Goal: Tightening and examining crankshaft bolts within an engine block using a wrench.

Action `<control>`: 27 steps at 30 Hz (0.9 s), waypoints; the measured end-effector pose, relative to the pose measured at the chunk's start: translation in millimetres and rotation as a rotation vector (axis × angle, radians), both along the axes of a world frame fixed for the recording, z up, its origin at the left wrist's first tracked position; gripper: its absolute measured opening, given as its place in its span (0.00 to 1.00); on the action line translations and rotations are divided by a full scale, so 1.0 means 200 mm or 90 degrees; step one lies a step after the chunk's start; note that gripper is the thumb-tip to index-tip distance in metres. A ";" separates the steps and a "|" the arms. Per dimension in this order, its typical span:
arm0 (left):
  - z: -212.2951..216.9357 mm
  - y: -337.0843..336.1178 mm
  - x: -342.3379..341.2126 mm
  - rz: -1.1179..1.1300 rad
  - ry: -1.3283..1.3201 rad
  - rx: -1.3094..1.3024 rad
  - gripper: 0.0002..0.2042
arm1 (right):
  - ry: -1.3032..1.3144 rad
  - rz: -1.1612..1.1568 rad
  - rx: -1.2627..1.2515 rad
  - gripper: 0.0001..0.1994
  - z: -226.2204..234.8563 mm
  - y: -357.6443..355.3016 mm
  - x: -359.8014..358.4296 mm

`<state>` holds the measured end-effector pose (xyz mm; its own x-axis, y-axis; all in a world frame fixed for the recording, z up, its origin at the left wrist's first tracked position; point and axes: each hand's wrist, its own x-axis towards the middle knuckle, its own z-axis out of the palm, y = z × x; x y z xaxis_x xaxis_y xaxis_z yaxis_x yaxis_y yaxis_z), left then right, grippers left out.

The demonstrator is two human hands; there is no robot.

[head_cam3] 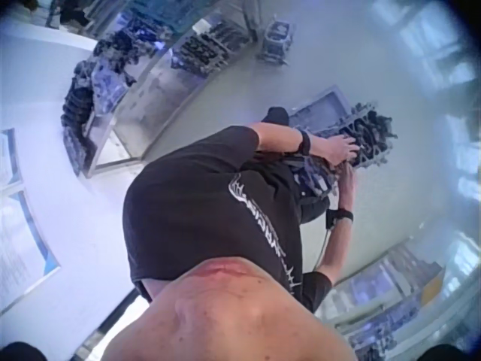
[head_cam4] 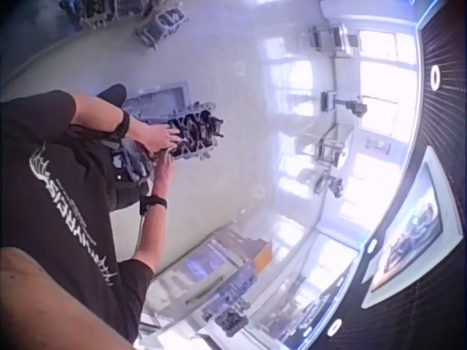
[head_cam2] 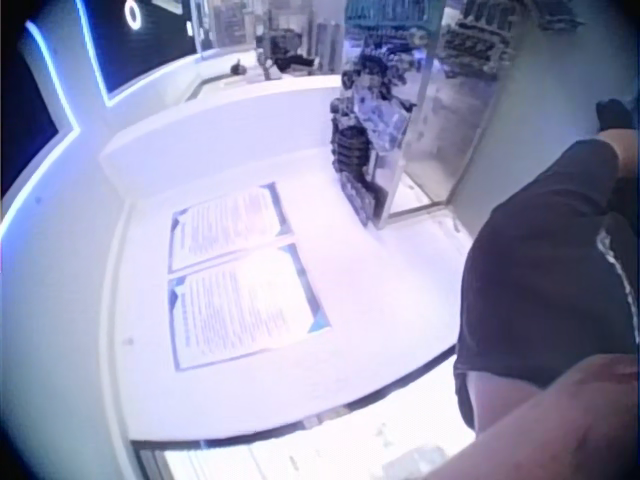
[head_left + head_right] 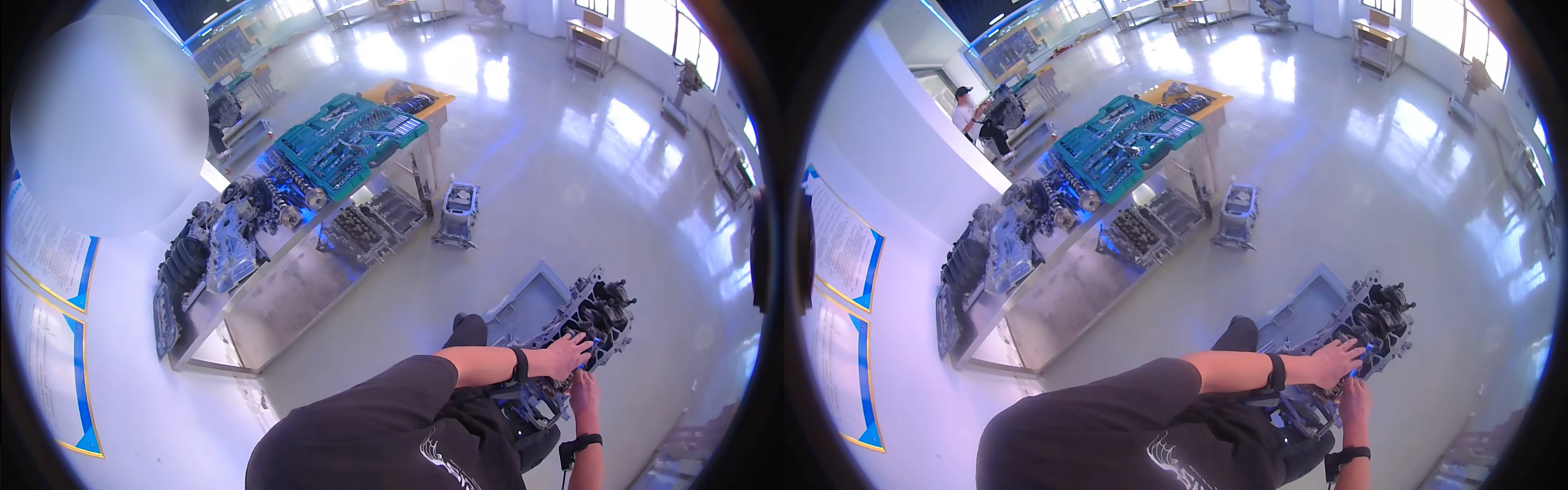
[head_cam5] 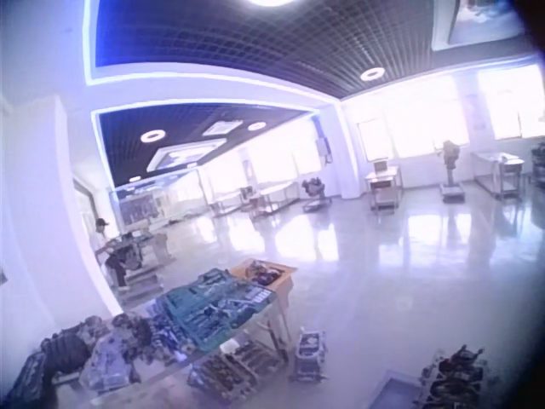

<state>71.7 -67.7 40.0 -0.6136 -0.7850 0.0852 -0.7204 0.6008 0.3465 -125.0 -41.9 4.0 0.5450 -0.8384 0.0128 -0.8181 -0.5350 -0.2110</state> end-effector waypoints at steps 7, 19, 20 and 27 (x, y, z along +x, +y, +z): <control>0.02 0.10 0.06 -0.031 -0.202 0.159 0.24 | 0.100 -0.055 0.058 0.26 0.14 -0.07 0.08; 0.08 0.03 -0.06 -0.080 -0.021 0.037 0.33 | 0.116 -0.187 0.096 0.11 0.04 -0.02 0.04; 0.08 0.02 -0.06 -0.117 -0.048 0.011 0.34 | 0.107 -0.205 0.095 0.11 0.03 -0.01 0.03; 0.03 0.09 -0.04 -0.088 -0.224 0.044 0.22 | 0.124 -0.113 0.113 0.04 0.07 0.06 0.03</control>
<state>64.6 -49.5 46.2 -0.6966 -0.6891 -0.1997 -0.7161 0.6847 0.1354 -118.0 -29.5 18.3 0.3672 -0.9006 -0.2325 -0.9298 -0.3484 -0.1187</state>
